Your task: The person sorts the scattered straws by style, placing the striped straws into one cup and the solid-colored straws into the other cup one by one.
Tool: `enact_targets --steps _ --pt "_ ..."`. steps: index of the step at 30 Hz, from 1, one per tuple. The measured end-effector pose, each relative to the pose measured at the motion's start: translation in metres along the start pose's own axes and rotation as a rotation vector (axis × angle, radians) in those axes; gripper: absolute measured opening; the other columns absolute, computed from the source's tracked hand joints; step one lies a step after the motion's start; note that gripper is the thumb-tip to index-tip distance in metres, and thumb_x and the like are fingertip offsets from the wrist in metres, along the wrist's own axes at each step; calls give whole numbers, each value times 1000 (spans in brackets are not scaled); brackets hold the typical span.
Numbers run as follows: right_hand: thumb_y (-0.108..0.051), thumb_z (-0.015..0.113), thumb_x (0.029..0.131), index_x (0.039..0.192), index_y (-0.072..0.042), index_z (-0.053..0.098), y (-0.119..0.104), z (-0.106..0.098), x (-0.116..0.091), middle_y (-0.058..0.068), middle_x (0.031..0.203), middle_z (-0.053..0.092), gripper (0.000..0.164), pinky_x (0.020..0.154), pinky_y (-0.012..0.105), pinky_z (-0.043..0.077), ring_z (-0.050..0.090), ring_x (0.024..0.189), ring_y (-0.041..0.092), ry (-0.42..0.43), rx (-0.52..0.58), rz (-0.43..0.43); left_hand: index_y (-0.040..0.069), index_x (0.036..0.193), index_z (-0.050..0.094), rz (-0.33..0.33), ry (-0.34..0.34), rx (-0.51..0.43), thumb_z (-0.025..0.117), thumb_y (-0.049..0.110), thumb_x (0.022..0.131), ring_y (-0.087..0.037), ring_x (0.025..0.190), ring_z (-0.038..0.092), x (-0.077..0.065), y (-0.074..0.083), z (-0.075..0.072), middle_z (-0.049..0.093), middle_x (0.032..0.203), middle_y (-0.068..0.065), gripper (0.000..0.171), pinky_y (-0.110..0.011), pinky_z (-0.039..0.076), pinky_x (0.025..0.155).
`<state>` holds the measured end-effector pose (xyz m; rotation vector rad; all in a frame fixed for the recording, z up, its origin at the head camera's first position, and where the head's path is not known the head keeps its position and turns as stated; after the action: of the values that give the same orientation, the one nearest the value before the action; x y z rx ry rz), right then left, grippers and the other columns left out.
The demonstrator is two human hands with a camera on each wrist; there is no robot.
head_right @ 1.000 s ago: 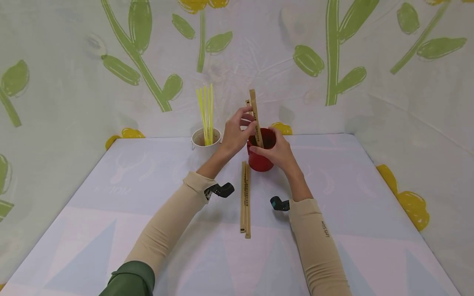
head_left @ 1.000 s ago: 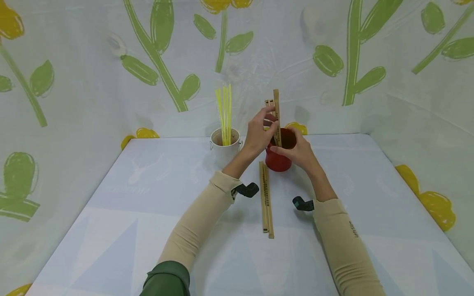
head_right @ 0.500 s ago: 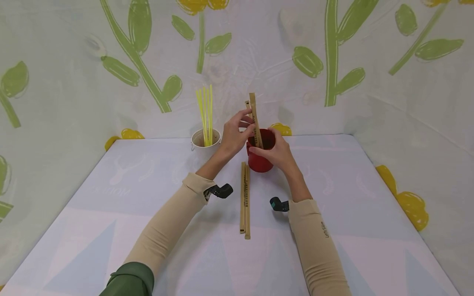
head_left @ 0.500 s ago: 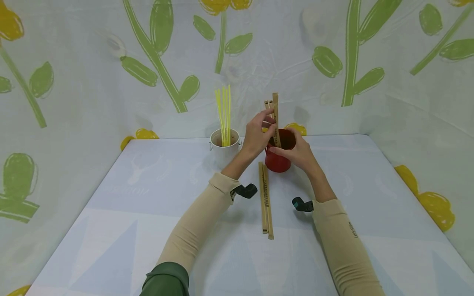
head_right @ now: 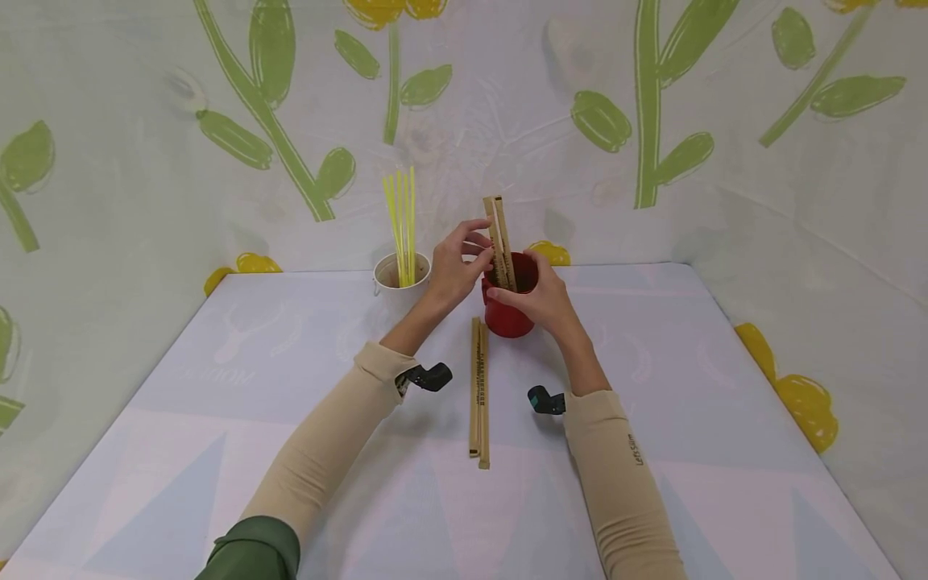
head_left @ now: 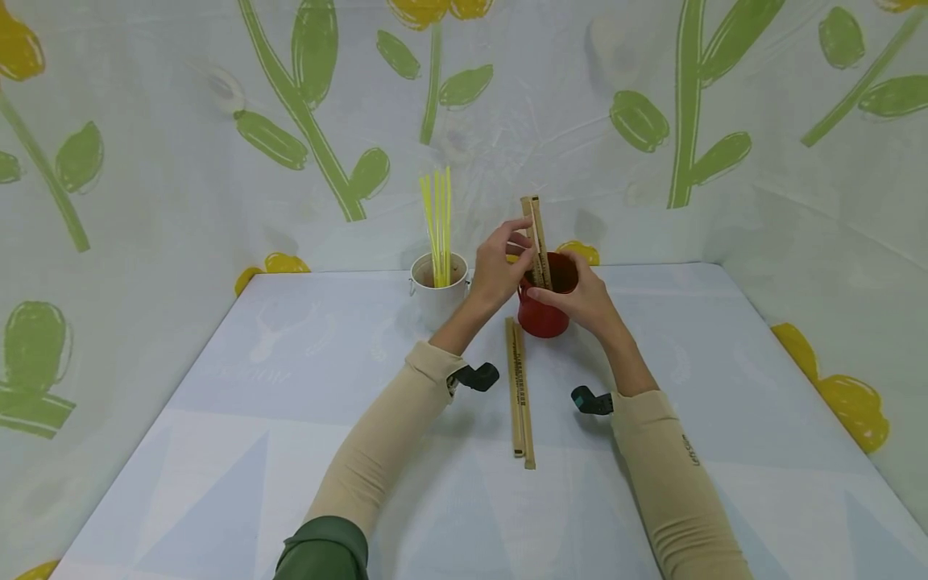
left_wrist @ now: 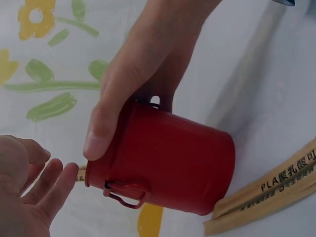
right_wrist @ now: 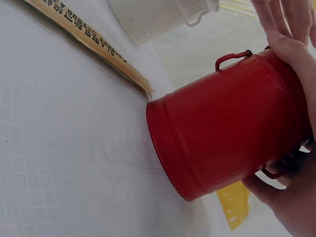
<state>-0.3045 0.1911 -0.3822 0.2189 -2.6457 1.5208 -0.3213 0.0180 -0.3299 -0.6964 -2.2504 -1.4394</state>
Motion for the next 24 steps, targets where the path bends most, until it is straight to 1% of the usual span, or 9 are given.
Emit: enact_targets --steps 5,10,15,24 --pt "-52 79 76 147 -20 31 0 0 0 5 145 46 92 104 53 46 42 132 26 -1 -4 5 1 128 58 -18 -4 6 62 2 92 -25 88 70 -6 -4 -3 69 100 -14 36 -27 59 74" --pt "-51 79 77 147 -20 31 1 1 1 6 144 46 90 104 54 45 43 132 27 -2 -3 -3 2 126 59 -14 -4 -4 63 2 92 -27 86 71 -12 -11 -4 69 97 -15 35 -27 59 71" --pt "-52 78 77 147 -20 32 1 0 0 6 144 47 90 104 53 45 44 131 26 0 -4 -3 5 127 58 -36 -24 -2 65 4 91 -26 86 72 -17 -16 -4 69 98 -14 36 -27 58 70" --pt "-52 79 77 148 -20 31 2 0 1 6 144 46 92 104 54 45 43 132 26 2 -3 2 3 129 56 -57 -68 12 66 5 91 -26 86 71 -27 -23 -3 67 98 -13 39 -26 58 69"
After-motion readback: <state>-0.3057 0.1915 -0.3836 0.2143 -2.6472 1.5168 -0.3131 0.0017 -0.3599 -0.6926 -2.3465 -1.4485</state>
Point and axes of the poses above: each hand's wrist, its own x-axis towards the middle knuckle, its own z-axis out of the palm, y = z × x, the point moved 1 cm from there along x, towards the middle knuckle
